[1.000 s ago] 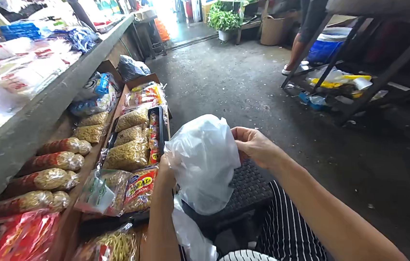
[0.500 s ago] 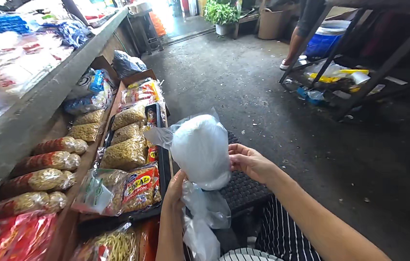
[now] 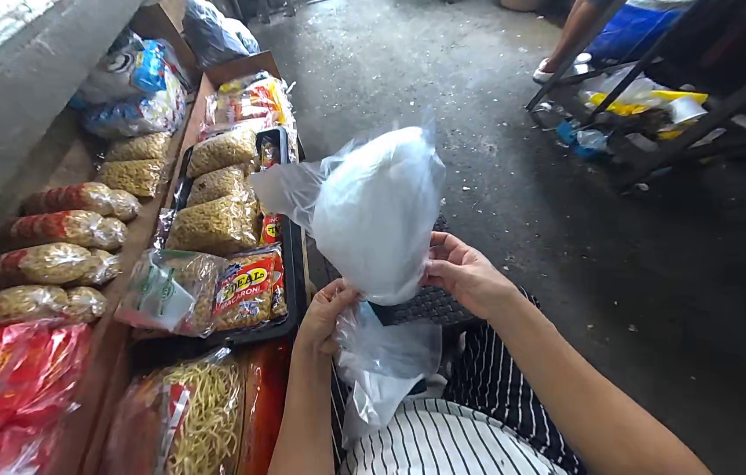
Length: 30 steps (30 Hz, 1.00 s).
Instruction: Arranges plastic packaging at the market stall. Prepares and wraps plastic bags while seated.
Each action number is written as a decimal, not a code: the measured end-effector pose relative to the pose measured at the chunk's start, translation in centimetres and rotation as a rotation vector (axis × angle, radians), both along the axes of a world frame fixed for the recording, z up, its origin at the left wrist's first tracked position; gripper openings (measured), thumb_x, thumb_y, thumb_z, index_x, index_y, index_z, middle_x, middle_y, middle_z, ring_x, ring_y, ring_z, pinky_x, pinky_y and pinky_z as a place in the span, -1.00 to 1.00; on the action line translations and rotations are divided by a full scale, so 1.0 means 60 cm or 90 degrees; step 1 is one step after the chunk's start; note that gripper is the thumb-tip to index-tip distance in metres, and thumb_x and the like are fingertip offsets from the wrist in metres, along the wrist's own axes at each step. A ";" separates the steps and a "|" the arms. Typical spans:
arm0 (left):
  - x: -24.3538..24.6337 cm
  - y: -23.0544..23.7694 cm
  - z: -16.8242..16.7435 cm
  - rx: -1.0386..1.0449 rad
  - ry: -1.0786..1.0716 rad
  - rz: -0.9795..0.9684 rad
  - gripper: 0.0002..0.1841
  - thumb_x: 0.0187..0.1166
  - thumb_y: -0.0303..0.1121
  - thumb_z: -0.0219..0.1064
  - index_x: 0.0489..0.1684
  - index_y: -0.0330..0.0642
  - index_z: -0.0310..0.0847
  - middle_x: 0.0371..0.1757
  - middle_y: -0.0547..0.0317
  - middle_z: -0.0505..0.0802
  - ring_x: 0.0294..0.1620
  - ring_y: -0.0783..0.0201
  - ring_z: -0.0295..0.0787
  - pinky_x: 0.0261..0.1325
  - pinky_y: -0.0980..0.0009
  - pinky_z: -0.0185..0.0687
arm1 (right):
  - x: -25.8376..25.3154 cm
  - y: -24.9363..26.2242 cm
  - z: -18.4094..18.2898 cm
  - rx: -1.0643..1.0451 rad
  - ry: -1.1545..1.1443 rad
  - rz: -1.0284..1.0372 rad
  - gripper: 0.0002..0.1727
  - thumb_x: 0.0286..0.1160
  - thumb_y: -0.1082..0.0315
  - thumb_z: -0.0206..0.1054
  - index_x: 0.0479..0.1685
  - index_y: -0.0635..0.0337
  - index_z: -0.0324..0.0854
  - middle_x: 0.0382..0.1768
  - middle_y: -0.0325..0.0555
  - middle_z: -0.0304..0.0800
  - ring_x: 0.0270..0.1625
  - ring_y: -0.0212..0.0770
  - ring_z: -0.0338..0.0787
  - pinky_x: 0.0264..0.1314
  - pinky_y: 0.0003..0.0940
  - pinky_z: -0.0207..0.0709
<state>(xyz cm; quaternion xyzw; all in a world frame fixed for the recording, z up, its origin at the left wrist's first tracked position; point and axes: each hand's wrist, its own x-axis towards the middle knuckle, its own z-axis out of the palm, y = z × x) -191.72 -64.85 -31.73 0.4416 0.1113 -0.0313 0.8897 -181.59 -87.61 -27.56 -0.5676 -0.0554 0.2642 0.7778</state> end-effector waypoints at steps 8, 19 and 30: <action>0.006 0.003 -0.004 0.147 0.021 0.028 -0.79 0.57 -0.61 0.21 -0.34 -0.11 0.71 -0.41 0.33 0.90 -0.42 0.53 0.81 -0.26 0.57 0.76 | -0.048 -0.038 0.091 -0.534 -0.373 0.257 -0.51 0.62 -0.06 0.33 -0.02 0.28 0.69 -0.36 -0.04 0.80 -0.34 -0.15 0.81 -0.19 -0.07 0.71; 0.005 0.025 -0.010 0.126 0.008 0.112 -0.67 0.78 -0.42 0.00 -0.37 -0.09 0.66 -0.42 0.36 0.84 -0.42 0.51 0.77 -0.26 0.54 0.74 | -0.110 0.042 0.028 -0.381 -0.436 0.617 -0.72 0.62 0.31 0.34 0.01 0.42 0.73 -0.09 0.23 0.83 0.02 0.13 0.81 0.16 0.15 0.57; -0.084 0.138 0.215 0.625 -0.283 0.297 -0.84 0.59 -0.07 0.41 0.00 0.26 0.77 -0.13 0.61 0.88 -0.18 0.60 0.80 -0.06 0.62 0.73 | -0.034 -0.050 0.136 -0.168 -0.694 0.465 -0.79 0.41 0.43 0.29 -0.09 0.20 0.80 -0.29 -0.20 0.78 -0.27 -0.54 0.67 -0.24 -0.68 0.51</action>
